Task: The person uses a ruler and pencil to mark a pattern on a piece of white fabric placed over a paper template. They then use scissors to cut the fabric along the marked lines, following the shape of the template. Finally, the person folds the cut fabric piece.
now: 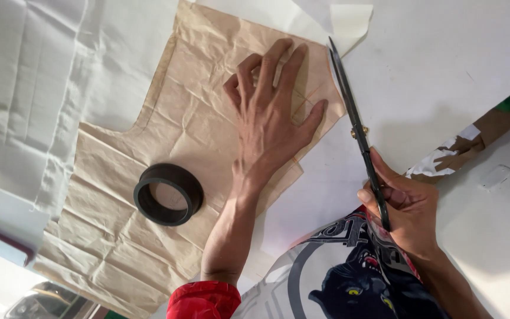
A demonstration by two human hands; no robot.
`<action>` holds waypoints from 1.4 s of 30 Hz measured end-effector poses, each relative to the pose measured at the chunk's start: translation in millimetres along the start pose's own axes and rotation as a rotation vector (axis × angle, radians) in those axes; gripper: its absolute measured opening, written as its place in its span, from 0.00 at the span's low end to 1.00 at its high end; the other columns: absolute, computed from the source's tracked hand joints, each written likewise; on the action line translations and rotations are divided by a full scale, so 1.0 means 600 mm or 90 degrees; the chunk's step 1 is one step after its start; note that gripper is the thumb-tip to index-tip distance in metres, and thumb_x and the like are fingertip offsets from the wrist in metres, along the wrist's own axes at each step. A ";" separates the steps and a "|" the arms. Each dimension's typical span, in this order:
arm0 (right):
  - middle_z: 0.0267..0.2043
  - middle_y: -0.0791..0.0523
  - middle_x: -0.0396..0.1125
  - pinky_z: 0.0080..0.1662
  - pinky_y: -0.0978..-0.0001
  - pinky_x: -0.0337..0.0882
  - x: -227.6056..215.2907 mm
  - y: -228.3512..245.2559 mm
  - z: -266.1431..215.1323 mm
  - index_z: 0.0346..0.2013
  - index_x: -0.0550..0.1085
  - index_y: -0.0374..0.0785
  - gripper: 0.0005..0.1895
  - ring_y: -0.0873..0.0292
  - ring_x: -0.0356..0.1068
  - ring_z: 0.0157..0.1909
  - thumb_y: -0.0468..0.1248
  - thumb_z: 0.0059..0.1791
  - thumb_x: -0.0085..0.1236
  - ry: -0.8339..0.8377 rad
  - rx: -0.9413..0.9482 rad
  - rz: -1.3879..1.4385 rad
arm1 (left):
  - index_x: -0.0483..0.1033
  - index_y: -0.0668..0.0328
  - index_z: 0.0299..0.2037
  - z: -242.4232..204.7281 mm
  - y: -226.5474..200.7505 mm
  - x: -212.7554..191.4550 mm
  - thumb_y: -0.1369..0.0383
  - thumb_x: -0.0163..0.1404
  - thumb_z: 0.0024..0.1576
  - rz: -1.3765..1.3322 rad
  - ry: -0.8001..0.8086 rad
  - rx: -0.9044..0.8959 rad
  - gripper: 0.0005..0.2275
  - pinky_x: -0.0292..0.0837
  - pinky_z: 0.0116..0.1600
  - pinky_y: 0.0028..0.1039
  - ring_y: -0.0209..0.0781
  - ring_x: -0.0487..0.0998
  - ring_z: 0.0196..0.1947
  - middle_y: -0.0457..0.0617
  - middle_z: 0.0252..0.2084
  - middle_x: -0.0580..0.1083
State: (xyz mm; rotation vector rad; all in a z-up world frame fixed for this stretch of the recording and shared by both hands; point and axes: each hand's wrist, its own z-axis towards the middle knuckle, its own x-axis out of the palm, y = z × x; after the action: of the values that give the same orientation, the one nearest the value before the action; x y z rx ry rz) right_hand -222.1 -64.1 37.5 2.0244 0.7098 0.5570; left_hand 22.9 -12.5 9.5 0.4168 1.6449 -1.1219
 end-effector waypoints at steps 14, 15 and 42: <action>0.24 0.64 0.53 0.28 0.83 0.54 0.059 -0.008 -0.008 0.67 0.67 0.34 0.34 0.71 0.46 0.26 0.22 0.45 0.62 -0.100 -0.038 -0.085 | 0.67 0.41 0.68 0.000 0.004 -0.001 0.47 0.60 0.57 0.057 0.003 0.017 0.30 0.60 0.61 0.42 0.49 0.67 0.62 0.38 0.68 0.66; 0.24 0.65 0.51 0.28 0.82 0.52 0.065 -0.002 -0.007 0.67 0.67 0.34 0.33 0.70 0.44 0.26 0.24 0.47 0.62 -0.106 -0.036 -0.107 | 0.67 0.40 0.68 0.002 0.004 -0.003 0.45 0.58 0.58 0.073 0.013 0.015 0.30 0.60 0.60 0.41 0.49 0.67 0.62 0.38 0.68 0.66; 0.23 0.66 0.43 0.23 0.80 0.45 0.130 -0.002 -0.011 0.67 0.67 0.36 0.34 0.72 0.41 0.22 0.28 0.46 0.64 -0.171 -0.025 -0.156 | 0.65 0.30 0.70 0.007 0.007 -0.001 0.45 0.53 0.58 0.067 0.055 0.008 0.29 0.58 0.63 0.41 0.49 0.62 0.63 0.39 0.69 0.63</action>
State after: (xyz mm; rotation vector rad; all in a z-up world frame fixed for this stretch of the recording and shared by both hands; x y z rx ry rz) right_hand -169.5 -7.5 48.4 1.8938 0.7610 0.1510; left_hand 28.5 -13.7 8.4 0.5606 1.6716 -1.0483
